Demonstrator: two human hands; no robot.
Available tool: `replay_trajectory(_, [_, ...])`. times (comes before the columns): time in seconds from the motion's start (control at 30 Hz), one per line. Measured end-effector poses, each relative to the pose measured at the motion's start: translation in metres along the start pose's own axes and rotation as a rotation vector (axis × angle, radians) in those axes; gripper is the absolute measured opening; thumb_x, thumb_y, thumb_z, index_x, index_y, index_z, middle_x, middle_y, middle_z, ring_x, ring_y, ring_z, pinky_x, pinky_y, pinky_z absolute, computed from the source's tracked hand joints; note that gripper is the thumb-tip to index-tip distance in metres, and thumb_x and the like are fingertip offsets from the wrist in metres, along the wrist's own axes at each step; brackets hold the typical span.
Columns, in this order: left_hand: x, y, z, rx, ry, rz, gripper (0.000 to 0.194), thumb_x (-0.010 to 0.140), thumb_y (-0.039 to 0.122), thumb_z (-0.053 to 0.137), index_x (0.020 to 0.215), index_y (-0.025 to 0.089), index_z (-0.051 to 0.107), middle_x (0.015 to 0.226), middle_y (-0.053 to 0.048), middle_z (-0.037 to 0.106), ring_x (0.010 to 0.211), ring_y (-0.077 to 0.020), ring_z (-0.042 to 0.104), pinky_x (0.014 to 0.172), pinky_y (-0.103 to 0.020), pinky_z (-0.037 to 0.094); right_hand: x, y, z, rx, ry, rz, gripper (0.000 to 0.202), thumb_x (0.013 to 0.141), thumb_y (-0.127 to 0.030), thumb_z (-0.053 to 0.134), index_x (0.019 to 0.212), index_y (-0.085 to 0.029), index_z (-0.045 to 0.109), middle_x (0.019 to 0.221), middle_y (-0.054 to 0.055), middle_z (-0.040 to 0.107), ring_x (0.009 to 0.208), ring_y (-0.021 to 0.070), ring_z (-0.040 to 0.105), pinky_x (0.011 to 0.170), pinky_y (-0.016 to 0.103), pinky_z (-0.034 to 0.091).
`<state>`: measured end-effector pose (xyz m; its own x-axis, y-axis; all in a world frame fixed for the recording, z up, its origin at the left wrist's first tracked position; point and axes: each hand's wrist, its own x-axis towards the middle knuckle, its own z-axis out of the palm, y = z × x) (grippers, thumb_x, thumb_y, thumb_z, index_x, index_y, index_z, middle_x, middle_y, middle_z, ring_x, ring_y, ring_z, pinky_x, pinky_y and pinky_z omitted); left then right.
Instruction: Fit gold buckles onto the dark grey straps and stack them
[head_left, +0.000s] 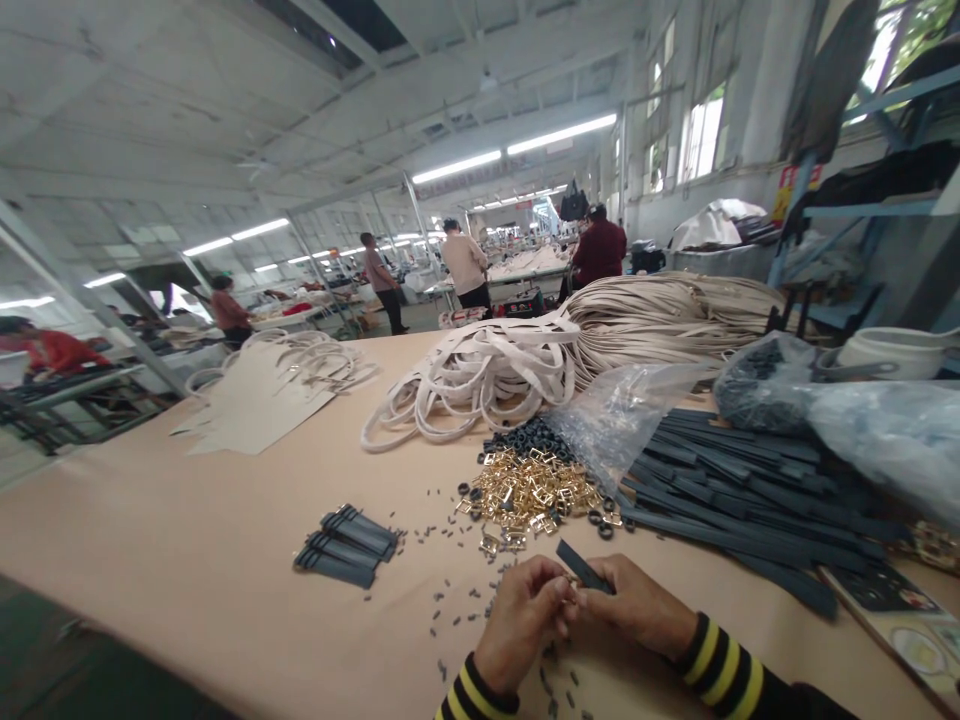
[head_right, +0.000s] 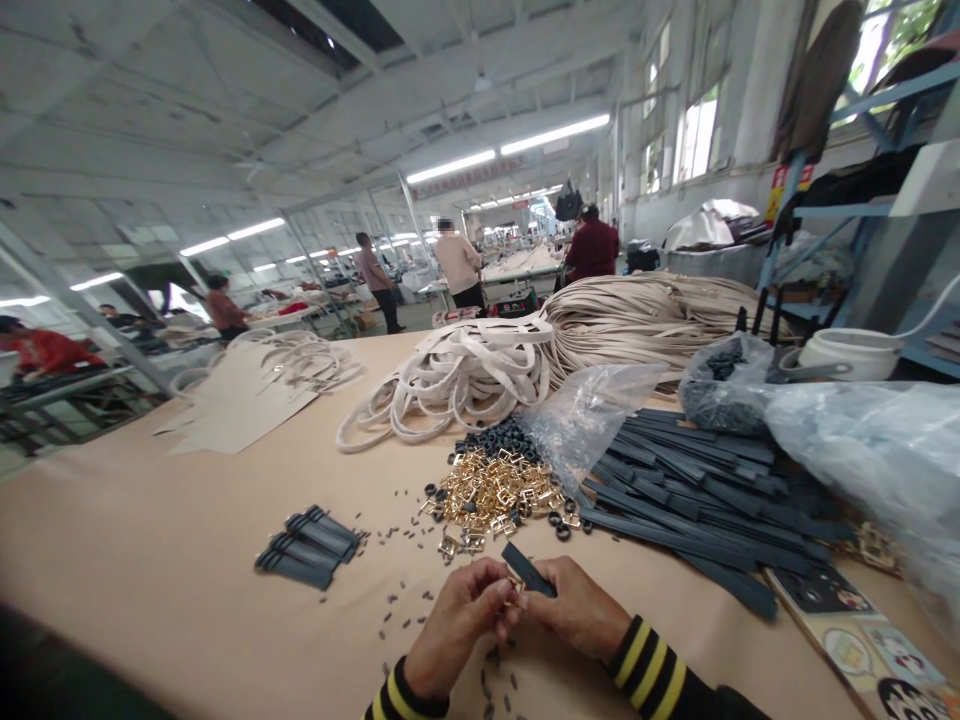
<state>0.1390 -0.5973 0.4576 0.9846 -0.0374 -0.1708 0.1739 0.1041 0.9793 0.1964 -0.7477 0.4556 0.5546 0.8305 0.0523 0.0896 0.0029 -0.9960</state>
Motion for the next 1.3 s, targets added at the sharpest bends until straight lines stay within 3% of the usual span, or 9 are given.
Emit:
replay_trajectory(0.13, [-0.003, 0.007, -0.002, 0.190, 0.066, 0.100, 0.024, 0.076, 0.033, 0.054, 0.073, 0.010, 0.056, 0.058, -0.002, 0.055, 0.051, -0.0089, 0.051, 0.050, -0.020, 0.042, -0.001, 0.006, -0.003, -0.132, 0.165, 0.037, 0.032, 0.079, -0.044, 0.047, 0.078, -0.013, 0.052, 0.068, 0.001, 0.055, 0.066, 0.0145, 0.051, 0.062, 0.025, 0.040])
replay_trajectory(0.2, [-0.005, 0.015, -0.001, 0.288, 0.090, 0.131, 0.022, 0.077, 0.032, 0.052, 0.073, 0.010, 0.058, 0.058, -0.001, 0.055, 0.052, -0.0092, 0.051, 0.051, -0.020, 0.043, -0.002, 0.010, -0.004, -0.182, 0.283, 0.116, 0.026, 0.084, -0.040, 0.040, 0.083, -0.014, 0.047, 0.062, -0.002, 0.050, 0.055, 0.0111, 0.046, 0.054, 0.023, 0.037])
replay_trajectory(0.27, [-0.007, 0.022, 0.000, 0.342, 0.103, 0.144, 0.022, 0.077, 0.031, 0.052, 0.076, 0.010, 0.059, 0.058, -0.001, 0.055, 0.052, -0.0095, 0.051, 0.051, -0.020, 0.043, -0.003, 0.012, -0.004, -0.188, 0.322, 0.163, 0.021, 0.087, -0.032, 0.031, 0.083, -0.016, 0.043, 0.060, -0.004, 0.048, 0.048, 0.0087, 0.042, 0.050, 0.021, 0.035])
replay_trajectory(0.43, [-0.005, 0.030, 0.001, 0.331, 0.157, 0.155, 0.023, 0.074, 0.031, 0.056, 0.082, 0.010, 0.062, 0.059, -0.001, 0.056, 0.049, -0.0092, 0.052, 0.050, -0.021, 0.045, -0.005, 0.005, -0.001, -0.100, 0.158, 0.140, 0.019, 0.085, -0.031, 0.038, 0.078, -0.015, 0.045, 0.070, -0.001, 0.054, 0.043, 0.0048, 0.040, 0.040, 0.016, 0.030])
replay_trajectory(0.6, [-0.002, 0.029, -0.009, 0.076, 0.233, 0.063, 0.030, 0.070, 0.032, 0.062, 0.088, 0.009, 0.061, 0.056, 0.001, 0.055, 0.047, -0.0069, 0.049, 0.048, -0.018, 0.043, -0.006, 0.001, -0.005, 0.063, 0.093, 0.090, 0.024, 0.082, -0.038, 0.044, 0.083, -0.014, 0.047, 0.072, 0.000, 0.057, 0.040, 0.0030, 0.039, 0.038, 0.014, 0.027])
replay_trajectory(0.83, [-0.006, 0.029, -0.013, -0.315, 0.148, -0.108, 0.026, 0.062, 0.026, 0.072, 0.076, 0.007, 0.059, 0.057, 0.002, 0.052, 0.046, -0.0020, 0.047, 0.043, -0.010, 0.039, -0.010, 0.006, -0.011, 0.135, -0.025, 0.077, 0.030, 0.079, -0.042, 0.049, 0.084, -0.013, 0.051, 0.072, 0.001, 0.059, 0.040, 0.0028, 0.039, 0.038, 0.015, 0.028])
replay_trajectory(1.07, [-0.008, 0.010, 0.002, -0.535, 0.059, -0.239, 0.027, 0.056, 0.019, 0.075, 0.073, 0.008, 0.056, 0.061, 0.000, 0.055, 0.045, -0.0013, 0.050, 0.043, -0.008, 0.040, -0.009, 0.003, -0.005, 0.072, -0.002, 0.083, 0.031, 0.079, -0.044, 0.049, 0.082, -0.013, 0.052, 0.062, -0.003, 0.052, 0.039, 0.0032, 0.037, 0.037, 0.015, 0.027])
replay_trajectory(1.2, [0.002, -0.014, 0.011, -0.512, 0.130, -0.178, 0.033, 0.055, 0.025, 0.076, 0.068, 0.013, 0.047, 0.052, 0.003, 0.052, 0.039, -0.0025, 0.048, 0.039, -0.010, 0.037, -0.003, 0.004, 0.006, 0.020, 0.119, 0.020, 0.024, 0.077, -0.038, 0.052, 0.072, -0.015, 0.047, 0.067, 0.001, 0.058, 0.054, 0.0099, 0.052, 0.047, 0.018, 0.036])
replay_trajectory(1.3, [0.013, -0.028, 0.007, -0.392, 0.142, -0.098, 0.039, 0.055, 0.036, 0.074, 0.067, 0.016, 0.042, 0.044, 0.005, 0.049, 0.033, -0.0035, 0.042, 0.035, -0.012, 0.031, 0.003, 0.008, 0.010, 0.063, 0.174, -0.014, 0.022, 0.077, -0.037, 0.050, 0.078, -0.018, 0.041, 0.067, 0.002, 0.060, 0.058, 0.0135, 0.055, 0.051, 0.022, 0.039])
